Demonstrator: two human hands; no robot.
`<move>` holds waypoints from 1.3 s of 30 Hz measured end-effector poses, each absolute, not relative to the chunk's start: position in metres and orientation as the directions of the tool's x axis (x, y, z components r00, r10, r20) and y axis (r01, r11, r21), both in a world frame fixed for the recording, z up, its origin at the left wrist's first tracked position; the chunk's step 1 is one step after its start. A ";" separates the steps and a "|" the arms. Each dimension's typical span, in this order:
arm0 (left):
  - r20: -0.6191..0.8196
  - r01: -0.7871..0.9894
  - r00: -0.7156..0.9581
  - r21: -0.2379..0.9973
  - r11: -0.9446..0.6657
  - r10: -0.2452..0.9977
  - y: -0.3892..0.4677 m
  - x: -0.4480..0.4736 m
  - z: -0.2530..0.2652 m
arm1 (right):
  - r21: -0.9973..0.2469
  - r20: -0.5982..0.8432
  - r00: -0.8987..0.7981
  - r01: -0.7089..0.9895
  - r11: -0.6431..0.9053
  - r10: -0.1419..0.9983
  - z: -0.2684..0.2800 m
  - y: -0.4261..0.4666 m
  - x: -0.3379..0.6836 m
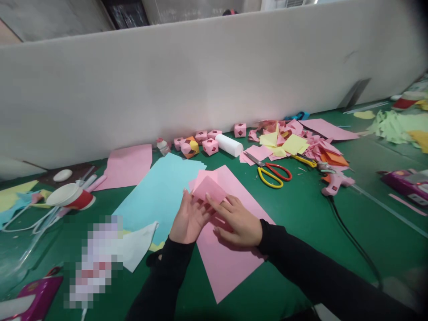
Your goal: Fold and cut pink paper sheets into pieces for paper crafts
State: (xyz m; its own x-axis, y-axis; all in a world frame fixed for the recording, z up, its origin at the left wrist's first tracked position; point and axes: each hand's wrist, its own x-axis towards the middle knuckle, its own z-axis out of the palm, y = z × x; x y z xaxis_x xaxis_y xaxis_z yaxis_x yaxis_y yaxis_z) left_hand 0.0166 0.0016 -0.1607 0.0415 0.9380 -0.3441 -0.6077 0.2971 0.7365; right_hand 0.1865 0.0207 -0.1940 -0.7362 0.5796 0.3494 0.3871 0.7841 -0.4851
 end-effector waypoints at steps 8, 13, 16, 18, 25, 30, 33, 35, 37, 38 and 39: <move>-0.338 -0.618 0.067 0.725 0.305 0.939 0.004 0.012 -0.171 | -0.449 0.382 -0.771 0.327 0.832 0.509 -0.193 0.025 0.189; -0.395 -0.643 0.085 0.679 0.354 0.915 0.002 0.013 -0.164 | -0.484 0.427 -0.748 0.286 0.827 0.508 -0.198 0.027 0.190; -0.361 -0.649 0.119 0.677 0.347 0.925 0.001 0.015 -0.161 | -0.525 0.399 -0.746 0.290 0.800 0.532 -0.196 0.026 0.190; -0.350 -0.645 0.128 0.682 0.346 0.928 0.001 0.016 -0.161 | -0.548 0.389 -0.742 0.290 0.785 0.546 -0.194 0.025 0.190; -0.251 -0.622 0.089 0.742 0.250 0.964 -0.001 0.014 -0.160 | -0.586 0.438 -0.686 0.272 0.763 0.581 -0.193 0.028 0.190; -0.237 -0.520 0.035 0.825 0.221 0.971 -0.004 0.016 -0.158 | -0.687 0.466 -0.599 0.219 0.692 0.652 -0.190 0.030 0.192; -0.215 -0.423 0.032 0.882 0.208 0.976 -0.005 0.016 -0.162 | -0.779 0.417 -0.532 0.210 0.591 0.737 -0.189 0.030 0.192; -0.205 -0.356 0.054 0.910 0.211 0.977 -0.006 0.017 -0.166 | -0.837 0.376 -0.459 0.204 0.507 0.805 -0.188 0.031 0.191; -0.206 -0.298 0.082 0.928 0.222 0.975 -0.007 0.018 -0.167 | -0.893 0.311 -0.401 0.187 0.409 0.862 -0.186 0.031 0.190; -0.213 -0.270 0.098 0.934 0.232 0.972 -0.008 0.019 -0.168 | -0.918 0.270 -0.391 0.173 0.358 0.880 -0.185 0.031 0.190; -0.222 -0.241 0.110 0.940 0.243 0.969 -0.009 0.020 -0.167 | -0.937 0.228 -0.396 0.159 0.311 0.890 -0.183 0.031 0.189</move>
State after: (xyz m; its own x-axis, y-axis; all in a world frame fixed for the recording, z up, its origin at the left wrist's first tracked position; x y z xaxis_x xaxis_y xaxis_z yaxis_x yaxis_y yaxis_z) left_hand 0.0202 -0.0090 -0.1671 0.1101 0.9687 -0.2223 -0.2413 0.2430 0.9395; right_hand 0.1890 0.0312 -0.1830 -0.3958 0.8895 0.2283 0.1587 0.3111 -0.9370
